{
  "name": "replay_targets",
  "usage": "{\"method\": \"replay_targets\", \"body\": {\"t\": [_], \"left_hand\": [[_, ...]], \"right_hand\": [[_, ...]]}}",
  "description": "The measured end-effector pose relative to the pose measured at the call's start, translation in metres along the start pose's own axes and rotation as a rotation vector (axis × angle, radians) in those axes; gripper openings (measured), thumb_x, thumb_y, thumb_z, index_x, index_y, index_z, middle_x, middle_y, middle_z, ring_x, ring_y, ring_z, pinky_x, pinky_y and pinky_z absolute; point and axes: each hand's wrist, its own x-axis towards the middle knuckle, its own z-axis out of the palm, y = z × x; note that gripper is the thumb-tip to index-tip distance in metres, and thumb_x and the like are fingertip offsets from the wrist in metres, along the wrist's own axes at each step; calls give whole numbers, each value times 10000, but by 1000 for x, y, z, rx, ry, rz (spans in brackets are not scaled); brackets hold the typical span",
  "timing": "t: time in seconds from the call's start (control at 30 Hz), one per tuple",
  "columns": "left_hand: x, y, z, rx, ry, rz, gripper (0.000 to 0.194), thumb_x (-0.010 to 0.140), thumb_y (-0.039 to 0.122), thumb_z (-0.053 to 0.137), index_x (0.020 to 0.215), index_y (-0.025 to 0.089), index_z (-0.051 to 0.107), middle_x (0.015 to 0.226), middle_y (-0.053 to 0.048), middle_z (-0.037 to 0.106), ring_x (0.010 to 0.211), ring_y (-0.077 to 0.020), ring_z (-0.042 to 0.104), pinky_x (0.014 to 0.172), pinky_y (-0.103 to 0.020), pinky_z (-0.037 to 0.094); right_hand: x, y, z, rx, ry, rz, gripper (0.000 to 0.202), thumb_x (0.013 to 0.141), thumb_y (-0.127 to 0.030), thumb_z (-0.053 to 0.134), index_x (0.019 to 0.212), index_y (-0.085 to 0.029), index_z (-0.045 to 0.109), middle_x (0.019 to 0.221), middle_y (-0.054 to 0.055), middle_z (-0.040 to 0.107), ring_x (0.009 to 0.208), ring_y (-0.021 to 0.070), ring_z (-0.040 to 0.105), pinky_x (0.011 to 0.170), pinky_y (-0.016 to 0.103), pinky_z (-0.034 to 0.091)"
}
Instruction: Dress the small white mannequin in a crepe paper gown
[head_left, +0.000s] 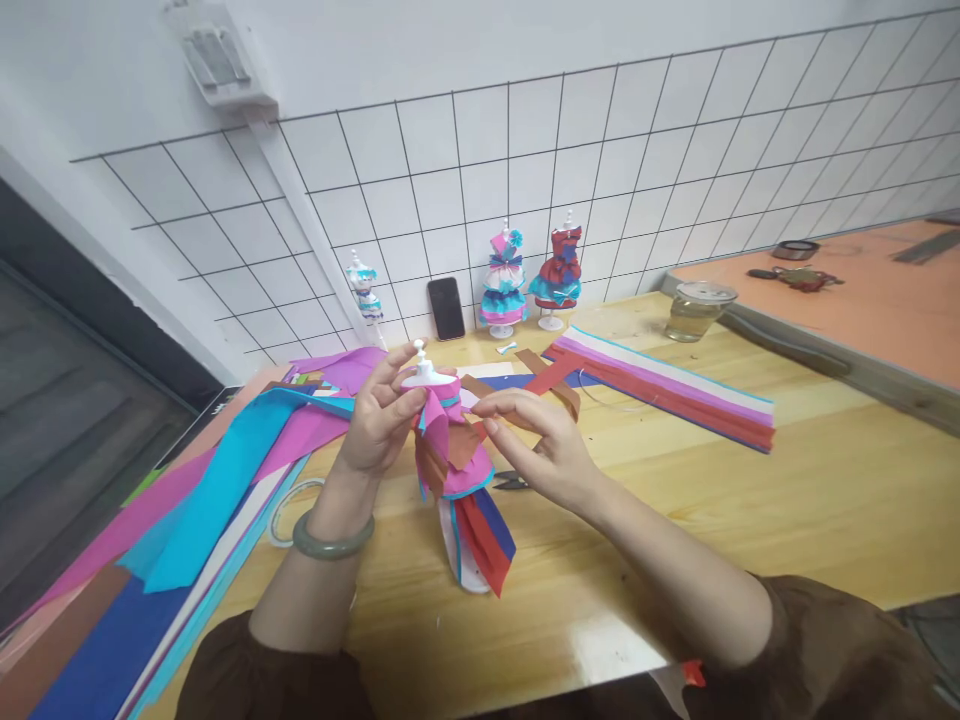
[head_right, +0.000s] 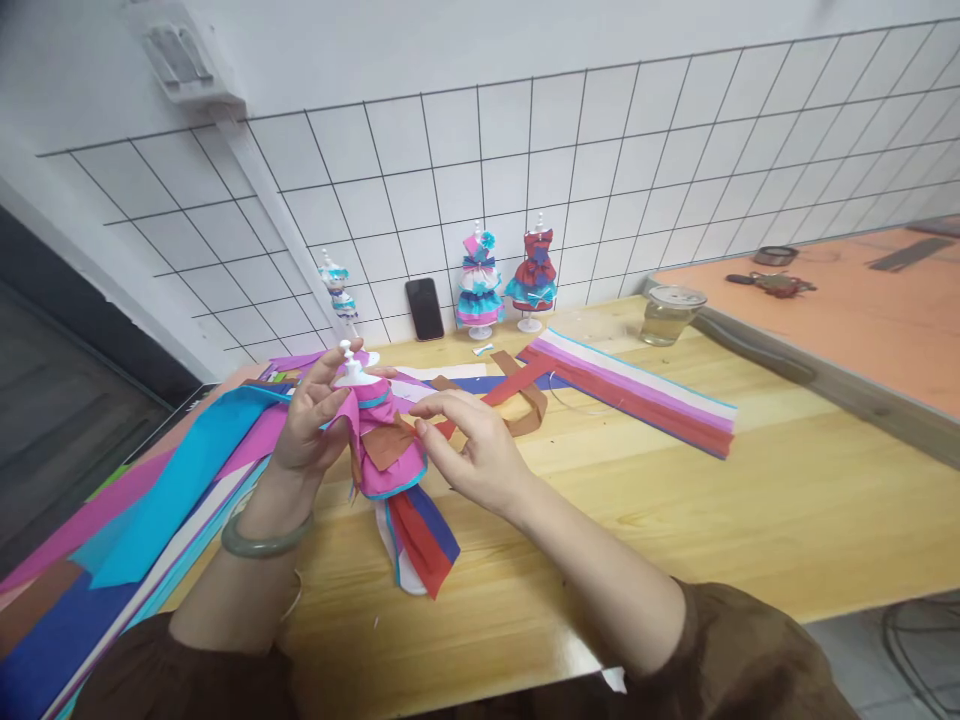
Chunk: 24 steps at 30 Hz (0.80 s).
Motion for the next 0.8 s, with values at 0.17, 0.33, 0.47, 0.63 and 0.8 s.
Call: {"method": "replay_targets", "body": {"t": [0.17,0.33,0.47,0.63,0.8], "left_hand": [[2,-1,-5,17,26,-1,591,631,316,798,1179,249,586,922,-48,722,951,-210,670,858,-312,516],[2,-2,-6,-16,29,-12,590,596,306,822,1143,246,609,968,-54,715,933,-206,674,831,-295,520],[3,-3,-5,-25,56,-25,560,591,289,823,1109,243,617,1084,-64,690,970,-214,668,850,-301,513],[3,-3,-6,-40,24,-26,611,589,302,826,1151,229,596,1016,-73,708,979,-235,670,877,-333,506],[3,-3,-4,-38,62,-23,577,570,288,836,1104,242,622,1110,-67,680,992,-231,663,865,-314,516]], "right_hand": [[2,9,-7,-319,-66,-307,202,847,-168,547,1036,-180,617,950,95,708,887,216,642,739,386,485],[1,14,-4,-461,-107,-412,246,862,-182,548,1103,-168,595,979,105,709,899,217,642,720,378,460],[-3,15,0,-452,-69,-407,293,874,-153,516,1159,-190,572,1006,97,705,922,204,640,714,366,453],[-7,13,4,-459,5,-427,260,864,-138,539,1114,-190,586,985,89,718,883,197,650,705,357,459],[-9,11,6,-501,39,-453,215,866,-164,565,1075,-200,597,998,84,721,864,184,657,703,352,448]]}}
